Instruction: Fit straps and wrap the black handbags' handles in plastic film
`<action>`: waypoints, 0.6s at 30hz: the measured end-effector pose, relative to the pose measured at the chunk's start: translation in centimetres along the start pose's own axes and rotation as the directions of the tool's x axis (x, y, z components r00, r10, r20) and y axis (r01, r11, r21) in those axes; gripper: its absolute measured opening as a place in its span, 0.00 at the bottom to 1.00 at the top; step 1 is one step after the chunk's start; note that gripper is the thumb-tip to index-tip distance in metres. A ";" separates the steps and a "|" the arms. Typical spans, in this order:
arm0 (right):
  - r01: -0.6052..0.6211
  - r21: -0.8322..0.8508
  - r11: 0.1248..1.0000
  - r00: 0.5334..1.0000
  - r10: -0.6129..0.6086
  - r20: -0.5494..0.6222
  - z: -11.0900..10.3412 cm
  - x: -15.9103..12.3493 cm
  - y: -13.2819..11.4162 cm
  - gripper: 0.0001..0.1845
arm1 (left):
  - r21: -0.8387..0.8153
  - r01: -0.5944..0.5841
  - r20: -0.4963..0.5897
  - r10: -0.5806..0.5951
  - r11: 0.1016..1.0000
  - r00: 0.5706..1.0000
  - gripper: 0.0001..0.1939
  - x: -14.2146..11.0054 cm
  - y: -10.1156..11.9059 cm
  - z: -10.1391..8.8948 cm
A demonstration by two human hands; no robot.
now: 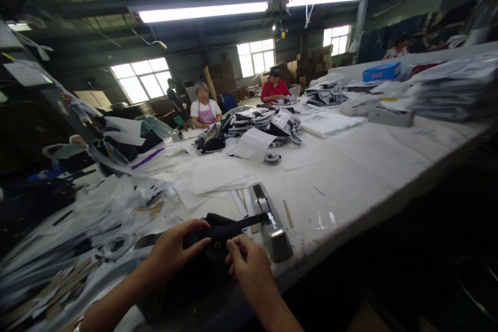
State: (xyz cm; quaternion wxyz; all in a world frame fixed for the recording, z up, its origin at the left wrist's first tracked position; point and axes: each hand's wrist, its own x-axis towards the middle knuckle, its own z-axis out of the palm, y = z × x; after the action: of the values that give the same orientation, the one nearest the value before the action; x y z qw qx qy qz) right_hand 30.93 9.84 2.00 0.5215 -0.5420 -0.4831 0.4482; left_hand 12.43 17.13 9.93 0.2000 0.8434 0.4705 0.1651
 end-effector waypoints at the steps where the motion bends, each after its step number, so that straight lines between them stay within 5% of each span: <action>1: -0.043 0.091 0.995 0.999 0.043 0.003 0.7 0.3 0.5 0.19 | -0.034 0.004 0.012 -0.003 0.999 1.000 0.13 0.1 0.0 -0.2; 8: -0.052 0.300 0.952 0.996 0.070 -0.049 1.6 1.8 0.7 0.15 | -0.359 0.176 0.171 -0.120 0.917 0.978 0.16 1.2 0.2 -1.6; 18: -0.209 0.468 0.859 0.969 0.245 -0.016 2.1 3.4 1.1 0.24 | -0.116 0.300 0.344 -0.245 0.947 0.906 0.20 3.2 1.0 -2.3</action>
State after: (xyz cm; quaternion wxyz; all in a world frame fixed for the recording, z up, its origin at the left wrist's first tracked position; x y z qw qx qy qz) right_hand 29.32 13.48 0.82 0.5969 -0.4716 -0.2750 0.5880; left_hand 13.69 19.79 12.69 0.3656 0.7650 0.5292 0.0329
